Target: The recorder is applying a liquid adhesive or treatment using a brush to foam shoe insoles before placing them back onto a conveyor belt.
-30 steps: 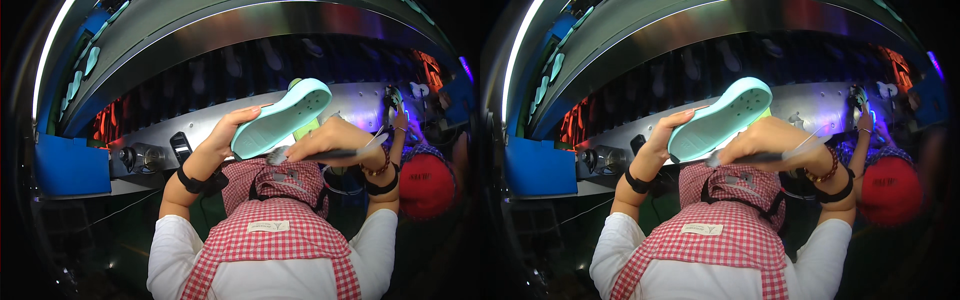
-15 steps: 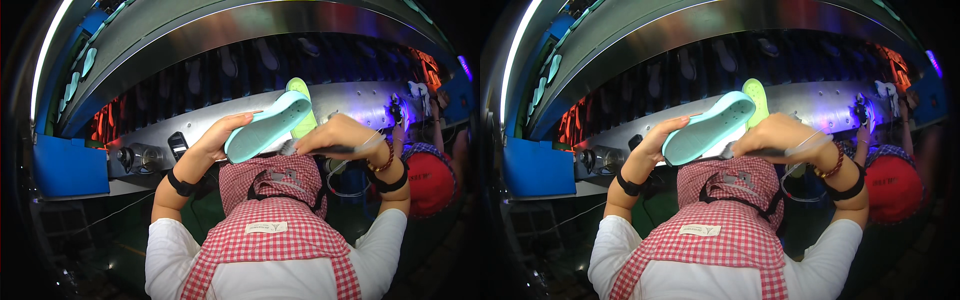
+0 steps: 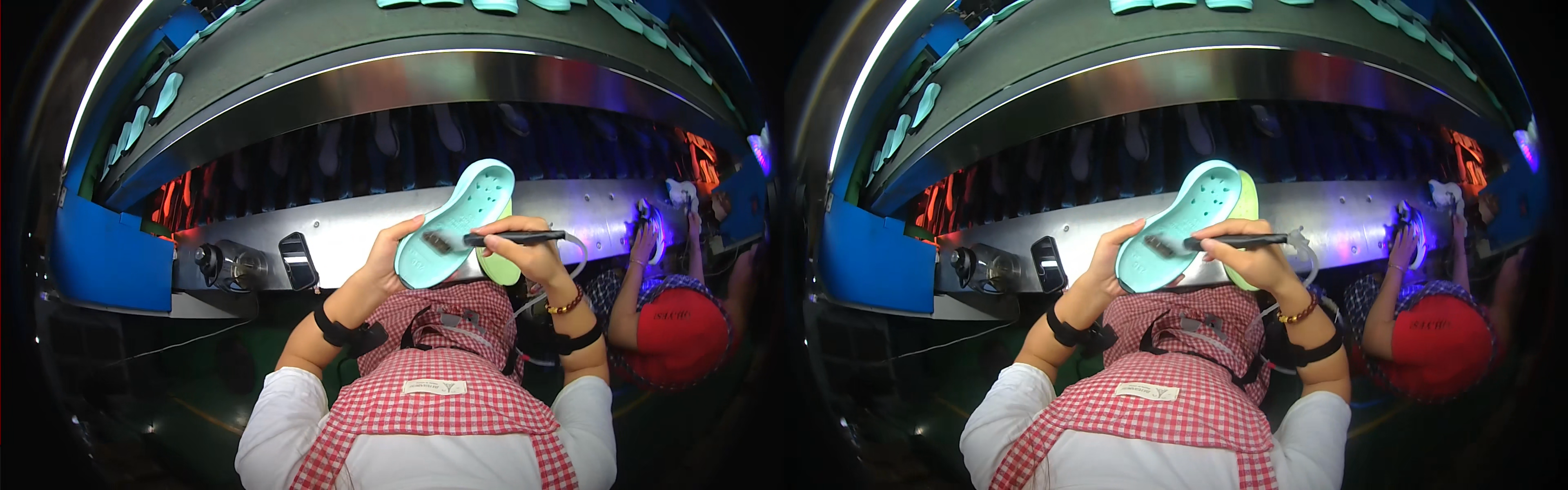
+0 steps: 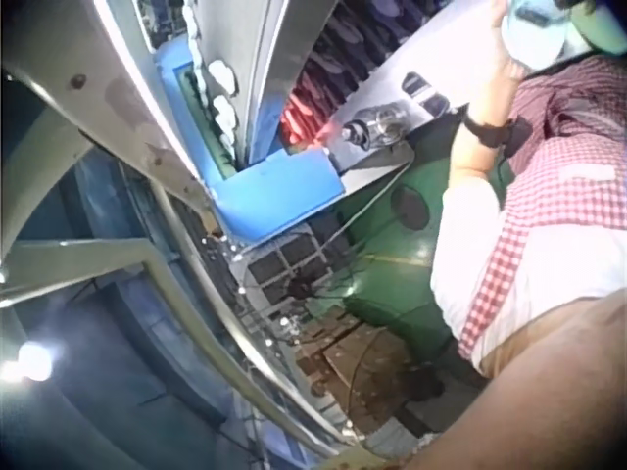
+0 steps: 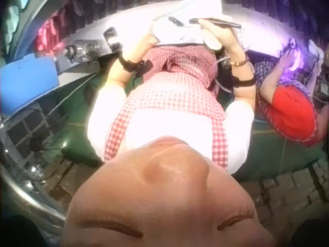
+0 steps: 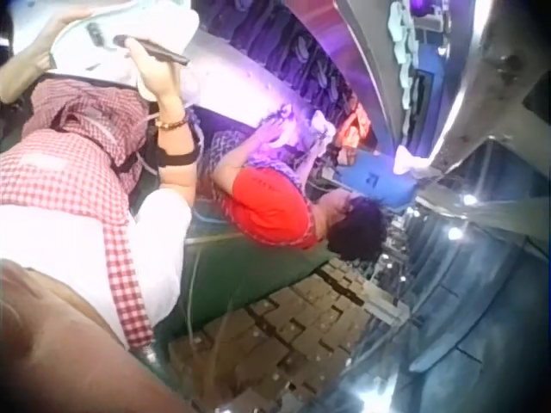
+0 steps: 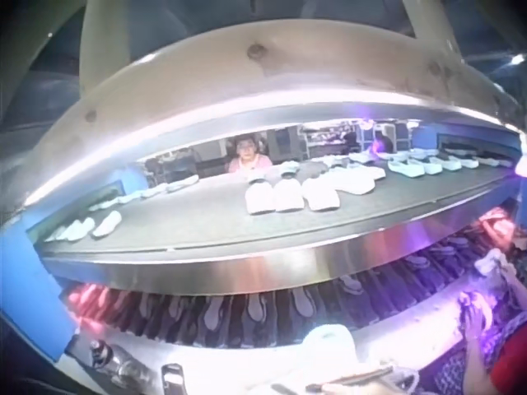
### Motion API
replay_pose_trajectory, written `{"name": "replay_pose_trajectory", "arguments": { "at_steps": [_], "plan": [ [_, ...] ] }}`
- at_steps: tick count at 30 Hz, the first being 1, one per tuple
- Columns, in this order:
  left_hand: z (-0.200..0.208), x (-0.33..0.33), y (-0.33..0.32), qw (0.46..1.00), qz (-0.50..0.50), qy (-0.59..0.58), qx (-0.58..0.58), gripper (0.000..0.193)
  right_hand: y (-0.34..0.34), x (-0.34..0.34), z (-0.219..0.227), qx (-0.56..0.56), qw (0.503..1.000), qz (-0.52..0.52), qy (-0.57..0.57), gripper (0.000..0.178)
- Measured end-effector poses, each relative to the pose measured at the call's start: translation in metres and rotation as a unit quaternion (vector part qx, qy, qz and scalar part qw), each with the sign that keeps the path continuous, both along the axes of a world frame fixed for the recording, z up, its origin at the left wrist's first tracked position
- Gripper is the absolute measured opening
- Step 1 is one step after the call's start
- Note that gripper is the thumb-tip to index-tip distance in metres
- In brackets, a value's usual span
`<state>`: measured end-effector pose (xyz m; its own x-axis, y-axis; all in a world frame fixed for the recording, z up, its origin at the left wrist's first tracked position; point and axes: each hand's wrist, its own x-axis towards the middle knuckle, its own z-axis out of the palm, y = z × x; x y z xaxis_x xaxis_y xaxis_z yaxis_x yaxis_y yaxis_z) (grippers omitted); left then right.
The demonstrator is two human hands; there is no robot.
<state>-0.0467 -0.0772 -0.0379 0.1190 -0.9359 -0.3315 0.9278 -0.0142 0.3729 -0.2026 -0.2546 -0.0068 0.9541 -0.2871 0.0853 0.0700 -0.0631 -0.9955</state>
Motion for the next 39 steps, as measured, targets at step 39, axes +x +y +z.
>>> {"name": "replay_pose_trajectory", "arguments": {
  "at_steps": [39],
  "plan": [
    [0.212, 0.243, -0.163, 0.262, -0.059, -0.917, 0.293, 0.067, -0.036, -0.047, -0.064, 0.325, 0.921, -0.184, -0.108, 0.022]
  ]
}}
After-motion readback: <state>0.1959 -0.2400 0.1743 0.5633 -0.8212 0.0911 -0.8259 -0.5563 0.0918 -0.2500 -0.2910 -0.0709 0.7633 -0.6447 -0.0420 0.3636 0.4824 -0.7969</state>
